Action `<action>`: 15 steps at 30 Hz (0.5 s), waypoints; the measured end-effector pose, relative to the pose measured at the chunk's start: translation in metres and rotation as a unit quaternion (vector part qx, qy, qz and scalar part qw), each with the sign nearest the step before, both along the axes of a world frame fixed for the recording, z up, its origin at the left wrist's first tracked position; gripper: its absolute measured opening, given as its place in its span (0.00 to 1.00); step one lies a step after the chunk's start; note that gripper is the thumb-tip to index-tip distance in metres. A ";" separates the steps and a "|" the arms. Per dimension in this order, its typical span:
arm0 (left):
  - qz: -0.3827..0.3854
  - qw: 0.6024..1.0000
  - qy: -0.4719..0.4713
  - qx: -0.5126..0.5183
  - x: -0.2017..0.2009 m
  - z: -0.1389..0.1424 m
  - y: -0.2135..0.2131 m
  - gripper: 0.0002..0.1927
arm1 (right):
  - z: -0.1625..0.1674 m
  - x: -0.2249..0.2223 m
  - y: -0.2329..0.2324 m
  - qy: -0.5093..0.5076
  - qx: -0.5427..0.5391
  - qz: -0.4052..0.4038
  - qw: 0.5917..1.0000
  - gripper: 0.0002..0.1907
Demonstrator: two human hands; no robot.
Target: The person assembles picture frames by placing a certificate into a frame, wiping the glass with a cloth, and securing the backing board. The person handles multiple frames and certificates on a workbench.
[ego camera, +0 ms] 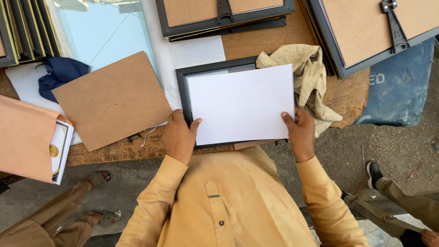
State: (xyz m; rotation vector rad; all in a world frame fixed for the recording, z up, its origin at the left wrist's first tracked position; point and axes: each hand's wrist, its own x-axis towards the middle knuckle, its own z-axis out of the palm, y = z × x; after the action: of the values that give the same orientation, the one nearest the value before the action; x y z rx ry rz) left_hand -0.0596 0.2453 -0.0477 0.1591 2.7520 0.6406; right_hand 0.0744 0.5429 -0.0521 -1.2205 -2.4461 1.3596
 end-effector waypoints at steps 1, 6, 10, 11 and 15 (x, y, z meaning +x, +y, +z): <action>0.014 1.000 -0.019 -0.013 -0.001 -0.001 0.002 0.32 | 0.004 -0.004 -0.003 -0.020 0.037 0.019 0.999 0.13; 0.052 0.998 -0.026 -0.012 -0.004 -0.005 0.007 0.27 | 0.025 -0.018 0.030 0.093 0.470 0.123 0.869 0.22; 0.075 0.996 -0.041 0.001 -0.005 -0.009 0.006 0.22 | 0.021 -0.035 0.077 -0.011 0.444 0.209 0.871 0.24; 0.079 0.996 -0.049 0.005 -0.005 -0.010 0.006 0.21 | 0.019 -0.038 0.089 -0.058 0.363 0.223 0.903 0.21; 0.085 0.995 -0.048 0.028 -0.004 -0.015 0.003 0.19 | 0.031 -0.038 0.142 0.127 0.407 0.123 0.896 0.03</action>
State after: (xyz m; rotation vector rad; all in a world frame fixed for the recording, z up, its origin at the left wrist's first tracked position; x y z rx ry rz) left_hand -0.0637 0.2483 -0.0623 -0.0935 2.6744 0.7504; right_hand 0.0365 0.6847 -0.0216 -0.5043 -2.5650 0.3521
